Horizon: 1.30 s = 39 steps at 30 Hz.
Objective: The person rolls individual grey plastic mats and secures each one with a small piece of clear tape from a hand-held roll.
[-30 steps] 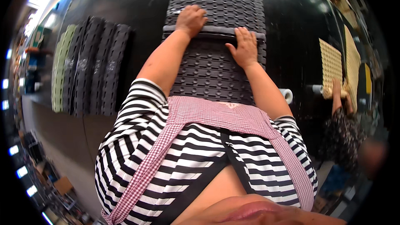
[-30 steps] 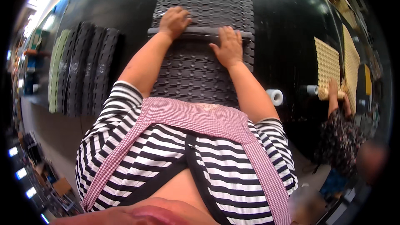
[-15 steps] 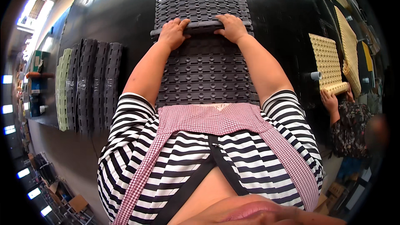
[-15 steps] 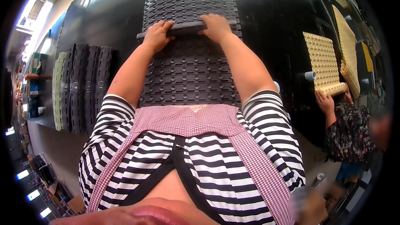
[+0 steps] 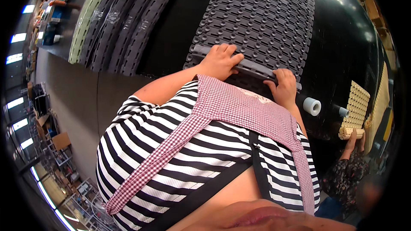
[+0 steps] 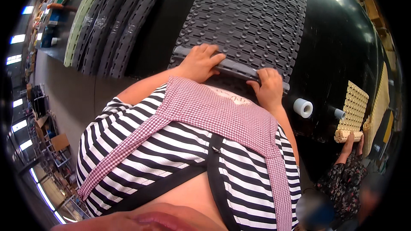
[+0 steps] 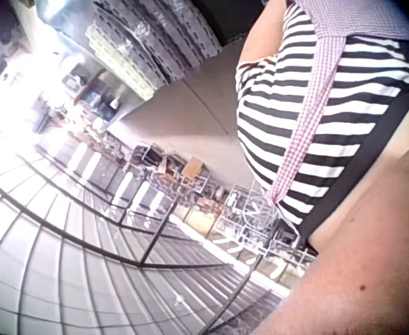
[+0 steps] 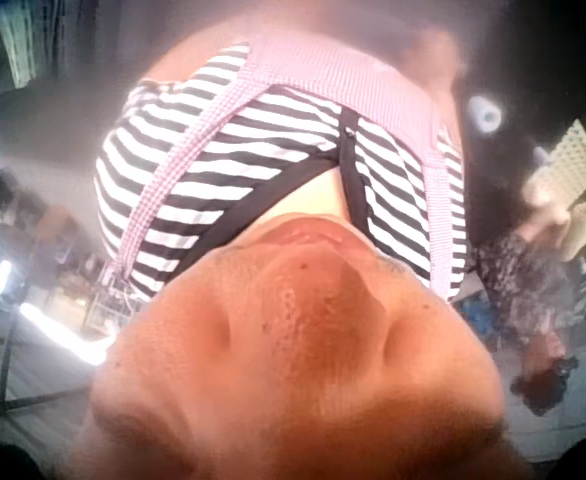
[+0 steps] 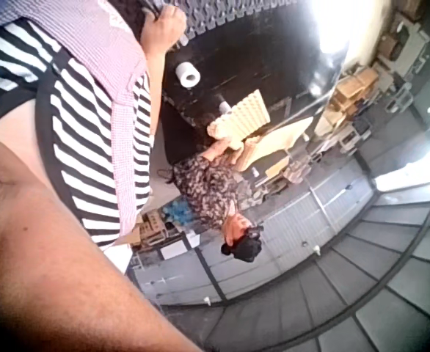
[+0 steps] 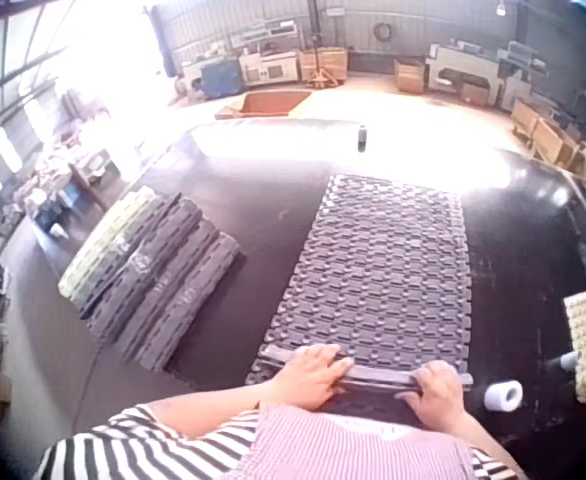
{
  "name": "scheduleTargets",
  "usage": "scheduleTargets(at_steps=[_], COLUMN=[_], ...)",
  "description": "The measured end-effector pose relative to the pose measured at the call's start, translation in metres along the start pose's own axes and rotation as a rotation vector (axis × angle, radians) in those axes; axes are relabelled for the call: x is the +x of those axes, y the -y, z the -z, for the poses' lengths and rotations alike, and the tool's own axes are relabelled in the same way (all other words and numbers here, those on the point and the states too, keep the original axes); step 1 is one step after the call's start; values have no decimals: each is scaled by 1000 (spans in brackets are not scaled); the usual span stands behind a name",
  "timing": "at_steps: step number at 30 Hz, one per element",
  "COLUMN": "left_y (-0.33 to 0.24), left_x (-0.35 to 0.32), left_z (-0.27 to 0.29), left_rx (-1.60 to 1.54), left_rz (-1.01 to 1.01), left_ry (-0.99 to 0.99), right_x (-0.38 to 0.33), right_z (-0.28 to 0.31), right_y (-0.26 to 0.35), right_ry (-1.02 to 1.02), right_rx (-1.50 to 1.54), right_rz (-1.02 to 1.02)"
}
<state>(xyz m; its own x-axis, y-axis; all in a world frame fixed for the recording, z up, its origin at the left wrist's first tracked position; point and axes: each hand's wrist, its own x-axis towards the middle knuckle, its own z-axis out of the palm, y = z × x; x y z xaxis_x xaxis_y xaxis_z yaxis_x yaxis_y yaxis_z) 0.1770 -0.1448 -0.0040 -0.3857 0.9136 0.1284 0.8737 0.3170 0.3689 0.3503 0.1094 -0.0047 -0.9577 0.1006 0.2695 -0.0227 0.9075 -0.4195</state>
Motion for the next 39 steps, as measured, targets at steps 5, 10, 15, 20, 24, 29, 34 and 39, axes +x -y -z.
scheduleTargets(at_steps=[5, 10, 15, 20, 24, 29, 34, 39], left_y=[31, 68, 49, 19, 50, 97, 114, 108], left_x=[55, 121, 136, 101, 128, 198, 239, 253], left_z=[7, 10, 4, -8, -24, 5, 34, 37], left_rx=[129, 352, 144, 153, 227, 201, 146, 169], left_rz=[-39, -60, -169, -56, -37, -42, -20, -4], left_ry=[-74, -295, -525, -301, -202, 30, 197, 208], right_x=[50, 77, 74, 154, 200, 219, 193, 209], right_z=[11, -1, -44, -46, -43, -33, -30, -19], right_y=[-37, 2, 2, -52, -86, -96, -94, -105], right_ry=[113, -198, -71, 42, -10, -148, -140, -22], right_rx=[-78, -123, -329, -346, -291, -159, -467, -381], right_rz=[17, -10, 5, -45, -108, -160, -41, -136])
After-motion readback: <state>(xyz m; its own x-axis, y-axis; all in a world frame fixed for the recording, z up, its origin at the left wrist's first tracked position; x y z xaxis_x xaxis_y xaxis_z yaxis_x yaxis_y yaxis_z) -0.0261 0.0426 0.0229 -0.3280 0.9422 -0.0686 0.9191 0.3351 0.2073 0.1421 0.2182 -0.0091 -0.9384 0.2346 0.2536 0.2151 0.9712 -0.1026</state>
